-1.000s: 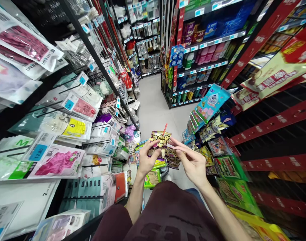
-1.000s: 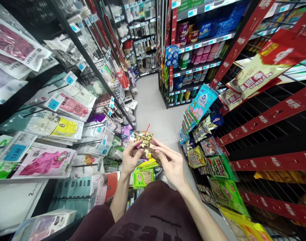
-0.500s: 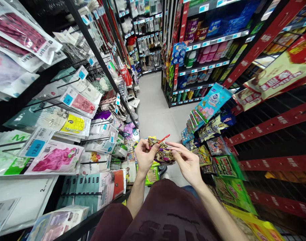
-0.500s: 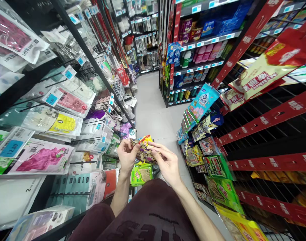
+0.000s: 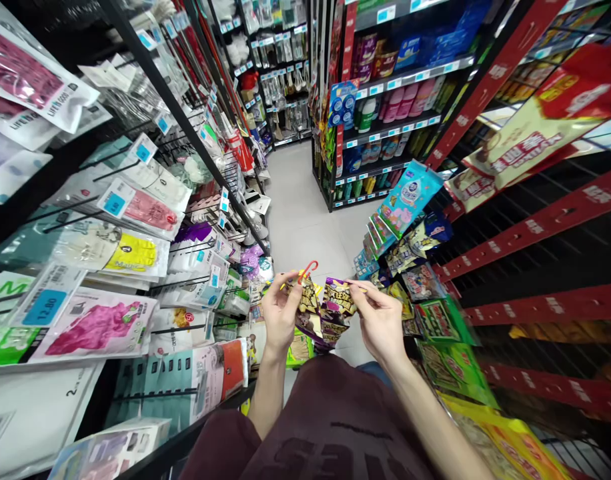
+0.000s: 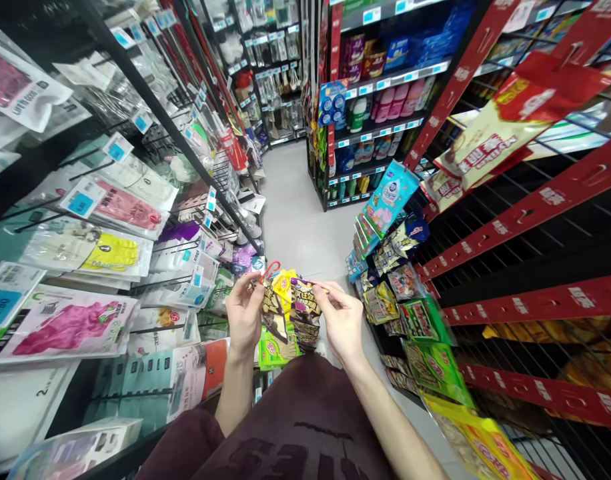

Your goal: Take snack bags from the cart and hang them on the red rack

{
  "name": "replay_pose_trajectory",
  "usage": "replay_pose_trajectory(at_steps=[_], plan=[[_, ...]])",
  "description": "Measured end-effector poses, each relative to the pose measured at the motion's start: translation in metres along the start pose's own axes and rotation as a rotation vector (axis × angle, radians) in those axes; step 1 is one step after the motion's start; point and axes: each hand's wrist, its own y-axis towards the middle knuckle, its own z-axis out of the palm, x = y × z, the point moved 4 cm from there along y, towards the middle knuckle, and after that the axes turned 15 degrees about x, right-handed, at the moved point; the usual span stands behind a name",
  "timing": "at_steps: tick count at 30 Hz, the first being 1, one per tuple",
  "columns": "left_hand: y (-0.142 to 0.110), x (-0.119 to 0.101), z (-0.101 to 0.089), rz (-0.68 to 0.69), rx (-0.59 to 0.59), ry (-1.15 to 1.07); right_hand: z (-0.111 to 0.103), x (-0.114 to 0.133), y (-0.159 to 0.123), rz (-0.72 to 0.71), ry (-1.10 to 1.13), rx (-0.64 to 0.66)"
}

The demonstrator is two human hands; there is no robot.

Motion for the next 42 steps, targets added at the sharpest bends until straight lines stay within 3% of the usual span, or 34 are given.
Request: replay_pose_trajectory(at_steps=[6, 11, 16, 24, 34, 42], plan=[[-0.003, 0.003, 0.021, -0.051, 0.076, -0.020, 0.004, 0.002, -0.002, 0.197, 0.306, 0.050], [-0.006, 0.001, 0.032, -0.044, 0.135, 0.030, 0.002, 0.007, -0.004, 0.208, 0.388, 0.047], [-0.009, -0.004, 0.038, -0.018, 0.217, 0.099, 0.003, 0.014, -0.008, 0.112, 0.243, 0.037], [-0.012, -0.006, 0.038, -0.036, 0.281, 0.198, 0.003, 0.018, -0.016, -0.114, -0.043, -0.083], [-0.022, -0.030, 0.048, 0.093, 0.267, 0.402, 0.001, 0.017, -0.020, -0.165, -0.166, -0.149], [-0.023, -0.035, 0.049, 0.057, 0.247, 0.428, -0.001, 0.029, -0.028, -0.284, -0.442, -0.088]])
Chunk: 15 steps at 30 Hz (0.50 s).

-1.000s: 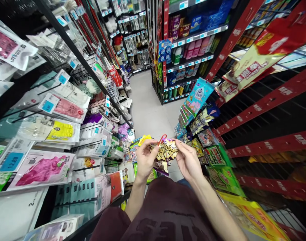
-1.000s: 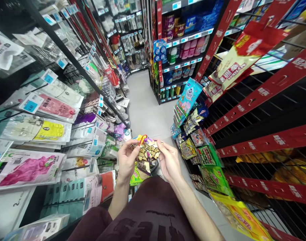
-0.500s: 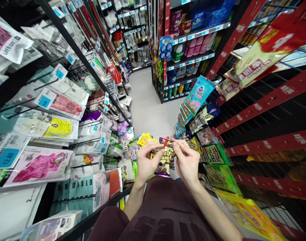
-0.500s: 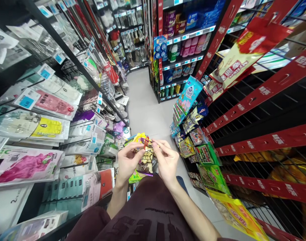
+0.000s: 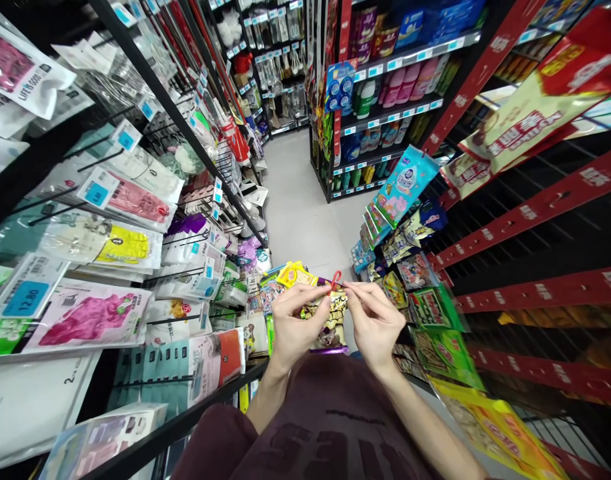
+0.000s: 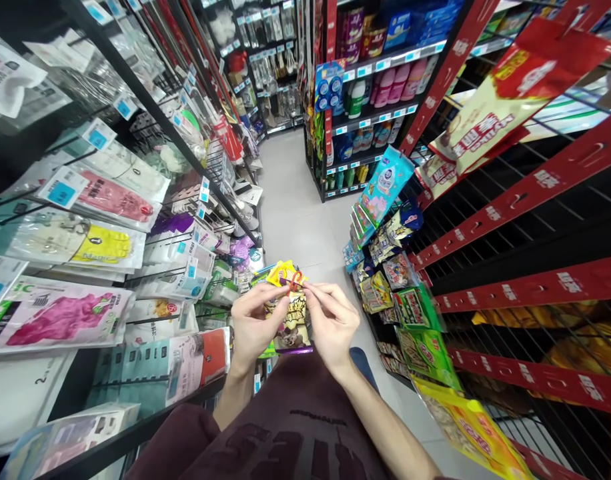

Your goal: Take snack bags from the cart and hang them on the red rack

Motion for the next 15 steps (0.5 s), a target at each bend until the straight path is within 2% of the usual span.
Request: replay_pose_trajectory(at_steps=[10, 15], plan=[[0.004, -0.010, 0.005, 0.023, 0.074, 0.096, -0.009, 0.004, 0.003, -0.059, -0.013, -0.025], [0.007, -0.012, 0.006, -0.007, 0.123, 0.113, -0.013, 0.000, 0.004, -0.006, -0.025, 0.004]])
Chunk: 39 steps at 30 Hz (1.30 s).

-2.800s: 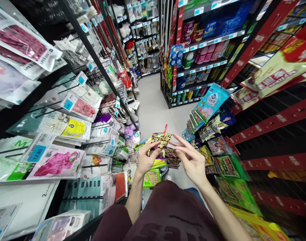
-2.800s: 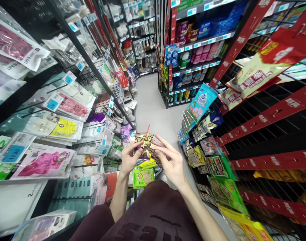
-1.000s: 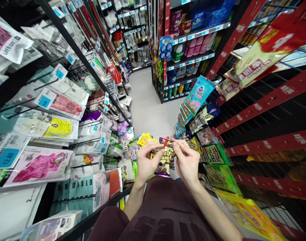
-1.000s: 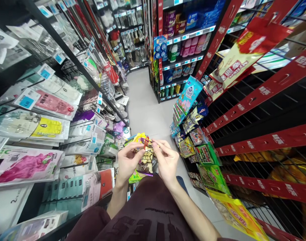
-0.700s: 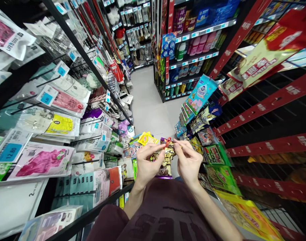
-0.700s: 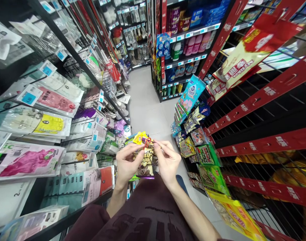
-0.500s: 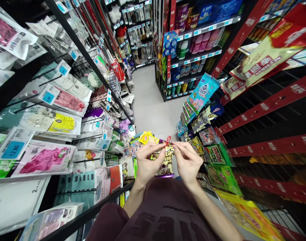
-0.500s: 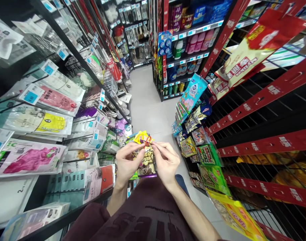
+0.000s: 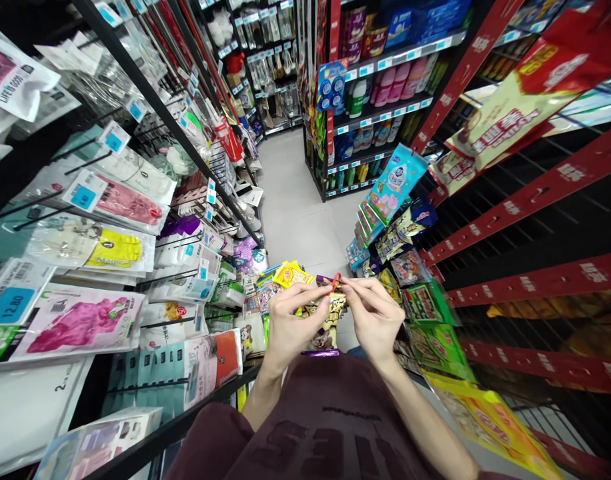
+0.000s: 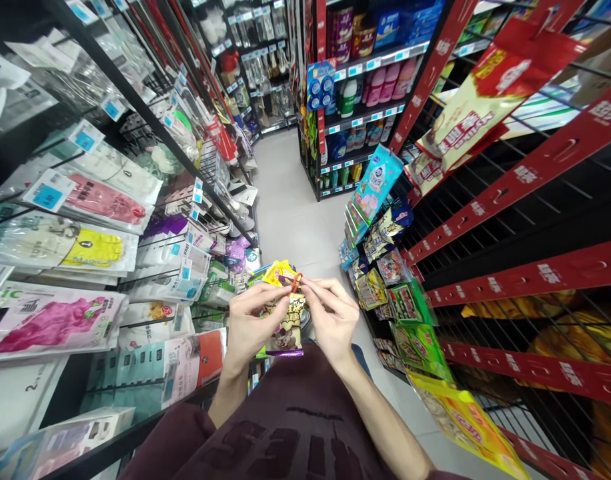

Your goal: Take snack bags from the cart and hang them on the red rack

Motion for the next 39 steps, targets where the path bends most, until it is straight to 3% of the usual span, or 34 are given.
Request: replay_pose_trajectory(at_steps=[9, 20, 30, 39], plan=[[0.003, -0.004, -0.001, 0.023, 0.019, 0.007, 0.000, 0.001, 0.004, 0.091, 0.024, 0.045], [0.002, 0.008, 0.001, 0.004, -0.001, -0.125, 0.001, 0.000, 0.007, 0.044, 0.023, 0.082], [-0.004, 0.011, 0.001, 0.047, -0.102, -0.100, 0.001, 0.001, 0.007, -0.072, 0.077, 0.204], [-0.010, 0.021, 0.003, 0.156, -0.211, -0.008, 0.009, 0.002, 0.003, -0.094, -0.016, 0.221]])
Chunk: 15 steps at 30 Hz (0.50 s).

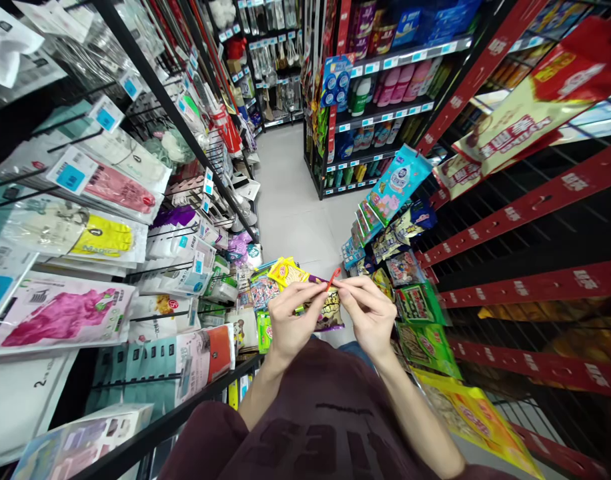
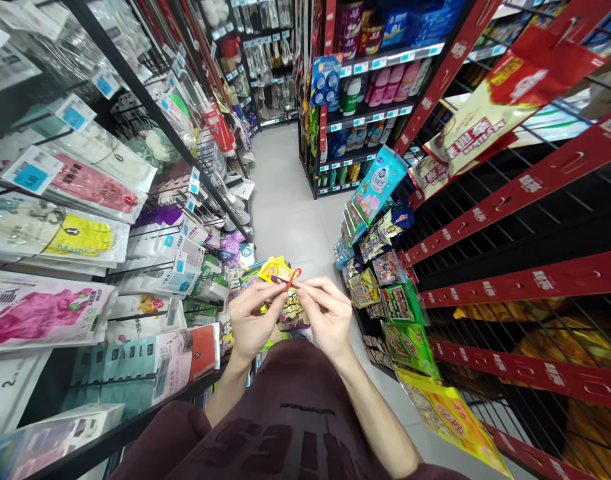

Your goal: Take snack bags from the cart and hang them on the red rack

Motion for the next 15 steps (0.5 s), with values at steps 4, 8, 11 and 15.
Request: replay_pose_trajectory(at_steps=[4, 8, 11, 15], plan=[[-0.004, 0.008, 0.002, -0.015, -0.023, 0.044, 0.002, -0.007, -0.001, 0.033, 0.002, -0.011], [-0.003, 0.018, -0.001, -0.077, -0.114, 0.130, 0.003, -0.013, -0.002, 0.070, 0.053, -0.034], [-0.002, 0.030, -0.001, -0.120, -0.064, 0.023, 0.003, -0.010, -0.004, 0.067, 0.048, -0.068], [-0.007, 0.050, 0.010, -0.157, 0.284, -0.295, 0.006, -0.005, -0.014, 0.032, -0.005, -0.057]])
